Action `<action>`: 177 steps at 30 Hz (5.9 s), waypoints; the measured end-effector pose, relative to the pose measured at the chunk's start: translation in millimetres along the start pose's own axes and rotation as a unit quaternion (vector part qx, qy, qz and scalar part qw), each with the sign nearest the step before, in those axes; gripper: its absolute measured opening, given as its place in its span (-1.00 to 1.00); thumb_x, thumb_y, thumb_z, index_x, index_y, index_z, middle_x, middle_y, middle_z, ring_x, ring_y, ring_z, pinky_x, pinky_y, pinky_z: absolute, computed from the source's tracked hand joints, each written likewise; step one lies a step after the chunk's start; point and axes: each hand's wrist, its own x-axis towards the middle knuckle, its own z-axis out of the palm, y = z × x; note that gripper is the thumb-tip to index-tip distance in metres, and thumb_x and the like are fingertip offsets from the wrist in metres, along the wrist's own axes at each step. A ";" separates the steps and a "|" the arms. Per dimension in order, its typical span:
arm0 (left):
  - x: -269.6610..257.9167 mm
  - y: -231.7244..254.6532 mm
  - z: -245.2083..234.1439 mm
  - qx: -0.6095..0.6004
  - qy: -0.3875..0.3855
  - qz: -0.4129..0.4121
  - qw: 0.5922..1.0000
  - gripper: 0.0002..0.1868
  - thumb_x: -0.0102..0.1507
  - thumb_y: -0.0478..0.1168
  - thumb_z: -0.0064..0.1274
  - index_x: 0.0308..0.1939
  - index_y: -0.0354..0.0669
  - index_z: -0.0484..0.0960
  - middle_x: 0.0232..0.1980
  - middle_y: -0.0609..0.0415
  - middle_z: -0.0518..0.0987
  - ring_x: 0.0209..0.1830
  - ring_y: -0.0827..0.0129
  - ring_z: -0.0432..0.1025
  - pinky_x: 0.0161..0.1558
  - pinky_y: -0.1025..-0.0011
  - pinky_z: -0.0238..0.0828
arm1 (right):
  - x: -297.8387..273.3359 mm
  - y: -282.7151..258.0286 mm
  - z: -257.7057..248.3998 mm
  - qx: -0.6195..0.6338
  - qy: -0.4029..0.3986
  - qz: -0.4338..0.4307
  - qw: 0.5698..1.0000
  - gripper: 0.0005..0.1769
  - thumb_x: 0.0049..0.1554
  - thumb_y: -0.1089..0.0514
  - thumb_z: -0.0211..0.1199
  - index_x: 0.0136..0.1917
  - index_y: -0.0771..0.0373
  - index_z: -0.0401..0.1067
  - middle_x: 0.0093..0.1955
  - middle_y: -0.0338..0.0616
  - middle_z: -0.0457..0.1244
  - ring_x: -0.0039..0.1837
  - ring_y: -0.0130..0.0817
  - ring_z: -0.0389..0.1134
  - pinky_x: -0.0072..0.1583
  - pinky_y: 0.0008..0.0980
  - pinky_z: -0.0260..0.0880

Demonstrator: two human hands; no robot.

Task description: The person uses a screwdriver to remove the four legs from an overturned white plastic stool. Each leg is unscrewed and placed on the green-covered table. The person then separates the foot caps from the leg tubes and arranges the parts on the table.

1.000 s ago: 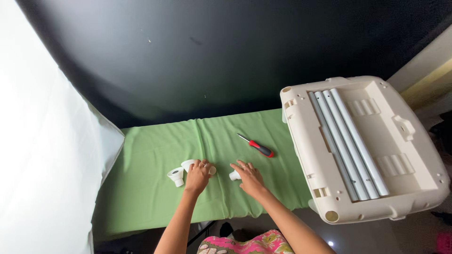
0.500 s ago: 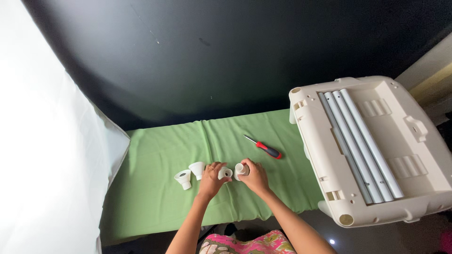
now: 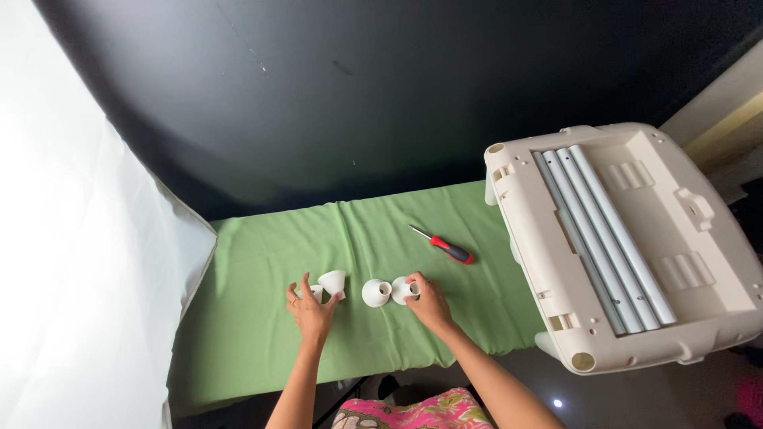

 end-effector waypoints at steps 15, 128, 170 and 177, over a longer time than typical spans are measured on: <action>-34.2 45.8 1.8 0.024 0.110 0.171 0.979 -0.34 0.14 -0.29 0.24 0.33 0.05 0.44 0.51 -0.12 0.13 0.50 -0.12 -0.01 0.40 -0.16 -0.17 | -51.8 -105.5 -156.3 0.091 0.054 -0.031 0.994 -0.66 0.13 0.20 0.30 0.20 0.14 0.43 0.23 -0.20 0.36 0.21 -0.31 0.41 0.15 -0.29 0.45; -148.4 248.9 -16.1 0.110 -0.204 0.561 0.795 -0.43 -0.04 -0.05 0.40 0.08 0.09 0.72 0.01 0.06 0.67 0.16 0.21 0.45 0.30 0.22 0.20 | -113.1 -55.2 -258.1 -0.023 -0.115 -0.112 0.987 -0.37 0.19 0.09 0.25 0.47 0.27 0.21 0.32 0.15 0.29 0.30 0.03 0.36 0.25 -0.12 0.35; -196.4 284.2 -23.1 0.142 -0.284 0.602 0.733 -0.57 0.12 0.23 0.24 -0.03 0.20 0.77 -0.32 0.09 0.66 -0.23 0.19 0.52 0.05 0.21 0.32 | -175.1 -73.2 -289.6 -0.069 -0.028 -0.037 0.997 -0.39 0.22 0.05 0.26 0.48 0.20 0.23 0.19 0.13 0.36 0.24 0.00 0.41 0.16 -0.11 0.39; -236.9 285.2 -16.4 0.080 -0.215 0.636 0.737 -0.59 0.12 0.20 0.25 -0.04 0.19 0.78 -0.35 0.07 0.66 -0.22 0.22 0.54 0.00 0.21 0.31 | -211.0 -62.5 -318.9 -0.065 0.073 -0.084 0.992 -0.37 0.06 0.11 0.39 0.39 0.18 0.35 0.35 0.04 0.28 0.37 0.01 0.28 0.27 -0.09 0.33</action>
